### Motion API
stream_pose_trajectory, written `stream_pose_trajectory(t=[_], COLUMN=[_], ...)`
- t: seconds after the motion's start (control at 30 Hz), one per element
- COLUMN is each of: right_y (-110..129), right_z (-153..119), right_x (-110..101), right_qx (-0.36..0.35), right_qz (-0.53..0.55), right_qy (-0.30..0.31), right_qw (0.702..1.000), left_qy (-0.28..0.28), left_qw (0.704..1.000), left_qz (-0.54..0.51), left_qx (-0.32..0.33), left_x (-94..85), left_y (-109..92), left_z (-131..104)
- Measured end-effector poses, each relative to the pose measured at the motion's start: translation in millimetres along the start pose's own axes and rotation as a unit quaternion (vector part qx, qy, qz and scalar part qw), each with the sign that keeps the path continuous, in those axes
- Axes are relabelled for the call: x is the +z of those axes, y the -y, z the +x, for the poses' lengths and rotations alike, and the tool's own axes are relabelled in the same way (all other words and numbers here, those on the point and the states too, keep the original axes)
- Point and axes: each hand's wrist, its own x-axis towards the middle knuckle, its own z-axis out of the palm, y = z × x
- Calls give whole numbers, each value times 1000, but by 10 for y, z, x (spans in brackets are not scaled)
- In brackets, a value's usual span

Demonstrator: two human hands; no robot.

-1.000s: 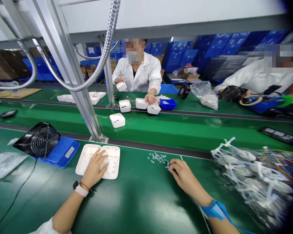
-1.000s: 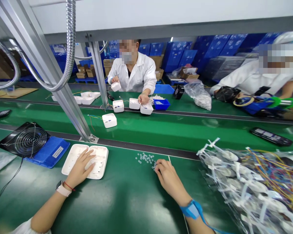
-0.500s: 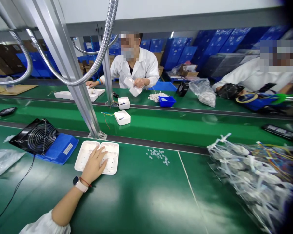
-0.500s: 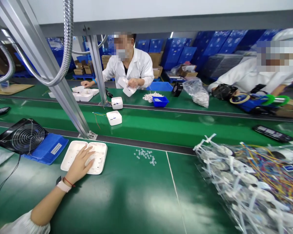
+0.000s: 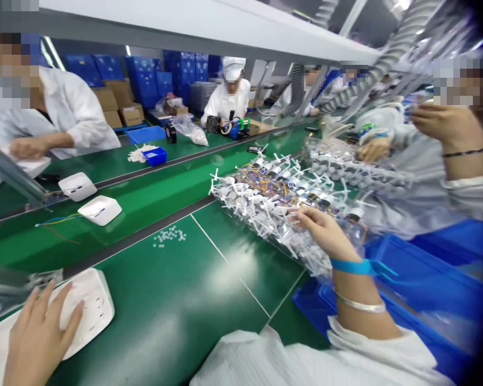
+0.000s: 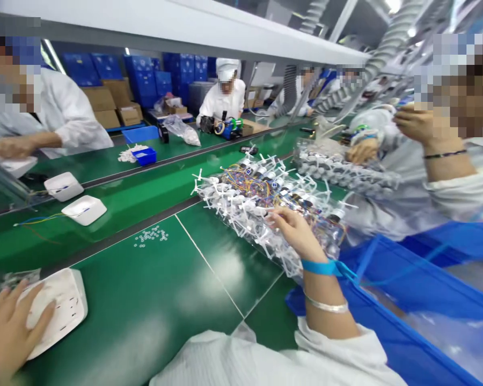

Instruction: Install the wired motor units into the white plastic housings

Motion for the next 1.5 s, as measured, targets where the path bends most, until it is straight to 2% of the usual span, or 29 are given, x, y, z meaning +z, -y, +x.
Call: stream_pose_trajectory(t=[0.1,0.17,0.27,0.3,0.37,0.47,0.57,0.67,0.77,0.87,0.93,0.97,1.03,1.13,1.23,1.33,1.43,1.5], right_y=[52,56,42,48,115,419,930,1417,1684,1768,1800,1821,1873,1937,1927,1863,1832,1846], right_z=[80,142,221,238,254,229,152,25,-150,-345,-466,-519,-600,-631,-549,-423,-353,-358], right_x=[55,85,106,97,43,-81,-71,209,689,1229,1562,1708,1942,2143,2184,2118,2036,2022], right_qx=[9,15,26,25,1,-77,-148,-179,-171,-143,-111,-94,-64,-42,-37,-74,-185,-271], right_qz=[39,53,96,117,161,224,250,278,349,417,457,474,502,513,490,454,366,266], right_qy=[9,7,38,36,-5,-67,-34,54,182,352,451,486,530,566,568,524,464,435], right_qw=[999,998,994,992,987,969,956,942,903,825,759,728,680,644,660,717,785,816], left_qy=[-12,17,40,41,35,27,34,29,-6,-41,-64,-91,-124,-169,-196,-188,-197,-201], left_qw=[997,995,990,988,986,987,989,995,997,963,931,910,884,870,869,892,926,945], left_qz=[70,98,137,148,161,157,139,88,-72,-254,-337,-375,-422,-447,-433,-386,-305,-245], left_qx=[-2,16,22,22,23,5,-23,-31,23,82,123,151,157,124,135,146,107,84], left_x=[18,35,59,66,84,127,145,7,-339,-688,-805,-824,-812,-772,-801,-875,-907,-886], left_y=[10,-22,-139,-193,-311,-475,-615,-829,-1224,-1680,-1874,-1917,-1912,-1795,-1716,-1716,-1731,-1731], left_z=[155,229,278,283,285,302,365,484,664,886,1012,1054,1085,1048,1012,1021,1043,1049])
